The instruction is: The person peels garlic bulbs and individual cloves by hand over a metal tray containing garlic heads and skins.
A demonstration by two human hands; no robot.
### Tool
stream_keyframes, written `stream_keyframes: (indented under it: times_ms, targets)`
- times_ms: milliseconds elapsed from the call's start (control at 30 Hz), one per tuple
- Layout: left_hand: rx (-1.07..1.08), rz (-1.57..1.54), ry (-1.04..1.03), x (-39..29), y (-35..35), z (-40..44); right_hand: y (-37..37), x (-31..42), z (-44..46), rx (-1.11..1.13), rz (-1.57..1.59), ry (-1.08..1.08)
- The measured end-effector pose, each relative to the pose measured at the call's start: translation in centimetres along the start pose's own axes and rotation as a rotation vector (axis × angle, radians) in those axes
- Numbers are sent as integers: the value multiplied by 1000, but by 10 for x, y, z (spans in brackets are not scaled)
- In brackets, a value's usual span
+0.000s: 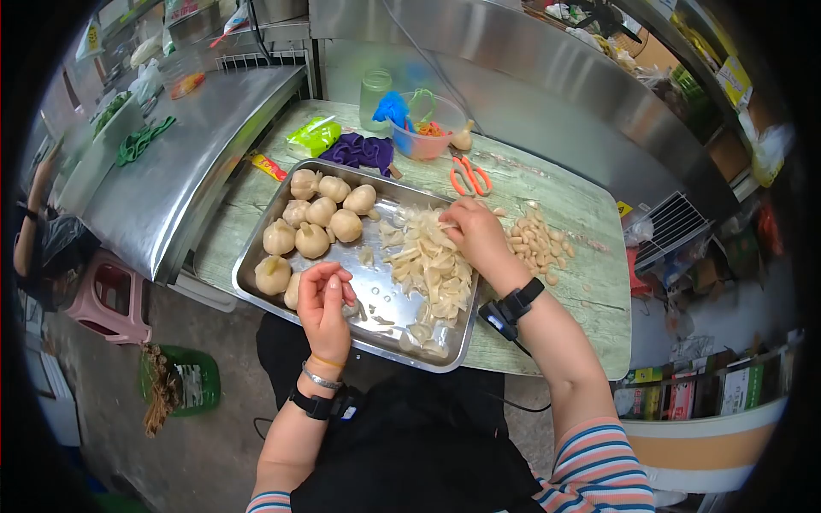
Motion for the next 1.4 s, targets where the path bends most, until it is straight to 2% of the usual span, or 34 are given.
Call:
stream_keyframes:
  times_ms: [133,233,300,367,433,500,567,633,700,733,833,867,967,1033,1167,1267,1333,1400]
  targets:
    - [-36,-34,2,-2,3,0,11,11,3,58,-92,-35]
    - [-49,-57,37,1,1,-3,35,41,4,-21,3,64]
    - [-51,-48,54,-1,3,-4,17,73,0,467,56,38]
    - [46,45,19,2,2,-10,-12,88,-33,253,111,437]
    - [131,93,-46,-3,-4,-17,-19,114,-34,378,200,485]
    - [124,68,-91,-7,-5,-20,-31,129,-20,249,264,527]
    - [-40,-35,-47,-1,6,-17,-66,135,-13,368,355,580]
    - [-36,-36,-39,-1,7,-16,-100,134,-15,427,395,544]
    - [-32,-59,1,1,7,-16,-87,137,-16,418,336,644]
    - [-8,-48,-10,-2,6,-14,-76,134,-22,530,244,698]
    - [28,-62,-1,-1,6,-14,-39,109,-47,638,178,814]
    - [41,-38,1,1,5,-14,-26,100,-52,565,137,820]
    - [61,-7,16,2,5,-14,-26,61,-48,579,-14,783]
    - [75,3,33,1,4,-14,-21,42,-27,401,-126,671]
    - [52,-59,78,1,5,-12,-20,50,-15,441,-85,580]
    - [33,-130,38,1,4,-11,-9,77,3,372,55,538]
    - [43,-122,29,1,3,-11,-4,97,29,267,175,400]
    - [44,-111,14,0,3,-9,-22,113,45,229,136,379]
Point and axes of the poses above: each hand's wrist, its own z-axis towards the middle knuckle, its own y-axis out of the back of the hand, x = y × z, the point moved 5 cm from there along z, towards the middle knuckle, and after that the axes turned 7 degrees about -z, right-handed, at the moved point
